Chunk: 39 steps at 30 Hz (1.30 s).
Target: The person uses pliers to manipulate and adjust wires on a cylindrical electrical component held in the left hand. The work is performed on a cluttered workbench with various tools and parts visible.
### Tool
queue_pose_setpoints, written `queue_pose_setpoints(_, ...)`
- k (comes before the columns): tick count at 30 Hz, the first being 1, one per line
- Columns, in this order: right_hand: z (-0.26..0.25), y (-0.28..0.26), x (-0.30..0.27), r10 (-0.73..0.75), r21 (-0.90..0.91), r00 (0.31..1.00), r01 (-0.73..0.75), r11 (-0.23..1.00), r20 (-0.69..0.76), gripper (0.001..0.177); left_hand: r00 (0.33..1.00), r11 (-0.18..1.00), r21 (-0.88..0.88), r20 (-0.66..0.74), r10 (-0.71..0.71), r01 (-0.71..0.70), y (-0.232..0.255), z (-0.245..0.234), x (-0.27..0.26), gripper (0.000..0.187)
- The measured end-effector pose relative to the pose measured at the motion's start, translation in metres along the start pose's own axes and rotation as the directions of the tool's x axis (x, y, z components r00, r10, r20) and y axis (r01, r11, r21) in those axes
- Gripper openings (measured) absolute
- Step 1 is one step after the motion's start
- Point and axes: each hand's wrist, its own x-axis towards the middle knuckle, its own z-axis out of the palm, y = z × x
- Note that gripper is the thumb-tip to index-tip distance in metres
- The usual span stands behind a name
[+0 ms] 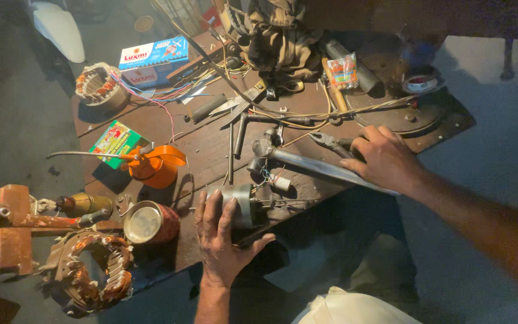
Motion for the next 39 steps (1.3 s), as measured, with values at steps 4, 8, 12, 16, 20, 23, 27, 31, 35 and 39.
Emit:
queue_pose_setpoints(4,-0.002,0.010,0.018,0.003,0.125,1.000,-0.004,0.992,0.007,0.038,0.999,1.000,0.015,-0.032,0.020,-0.019,-0.004,0.006,0.003,0.099)
queue_pose_setpoints(8,0.000,0.034,0.055,0.036,0.205,0.993,-0.012,0.979,-0.113,0.045,0.998,1.000,0.019,-0.057,0.015,-0.014,-0.005,0.007,0.000,0.091)
queue_pose_setpoints(12,-0.009,0.048,0.107,-0.112,0.157,0.949,0.164,0.974,-0.294,0.055,0.998,1.000,0.026,-0.059,0.006,-0.005,-0.006,0.007,0.000,0.087)
queue_pose_setpoints(16,-0.023,0.024,0.136,0.029,0.188,0.972,0.015,0.982,-0.233,0.044,0.998,1.000,0.018,-0.062,-0.004,0.005,-0.007,0.006,0.000,0.084)
queue_pose_setpoints(20,-0.012,-0.040,0.080,-0.041,0.386,0.977,0.121,0.915,-0.210,0.020,0.998,1.000,0.019,-0.059,0.004,-0.003,-0.005,0.003,0.003,0.084)
queue_pose_setpoints(23,-0.003,-0.073,0.022,-0.113,0.450,0.976,0.187,0.873,-0.186,0.024,0.999,1.000,0.010,-0.053,0.008,-0.008,-0.003,0.004,0.003,0.086)
queue_pose_setpoints(27,-0.003,-0.072,-0.013,-0.221,0.382,0.905,0.360,0.851,-0.363,0.014,0.998,1.000,0.014,-0.058,0.016,-0.015,-0.003,0.005,0.004,0.087)
queue_pose_setpoints(31,0.005,-0.036,-0.031,-0.037,0.474,0.960,0.170,0.864,-0.277,0.013,0.997,0.999,0.027,-0.073,0.019,-0.017,-0.001,0.008,0.004,0.087)
queue_pose_setpoints(35,0.005,0.029,-0.032,0.109,0.330,0.942,0.002,0.944,-0.317,0.014,0.998,0.998,0.055,-0.066,0.013,-0.009,-0.002,0.009,0.005,0.088)
queue_pose_setpoints(39,-0.016,0.097,-0.024,0.280,0.374,0.870,-0.123,0.919,-0.404,0.013,0.997,0.997,0.067,-0.064,0.031,-0.027,-0.003,0.010,0.004,0.090)
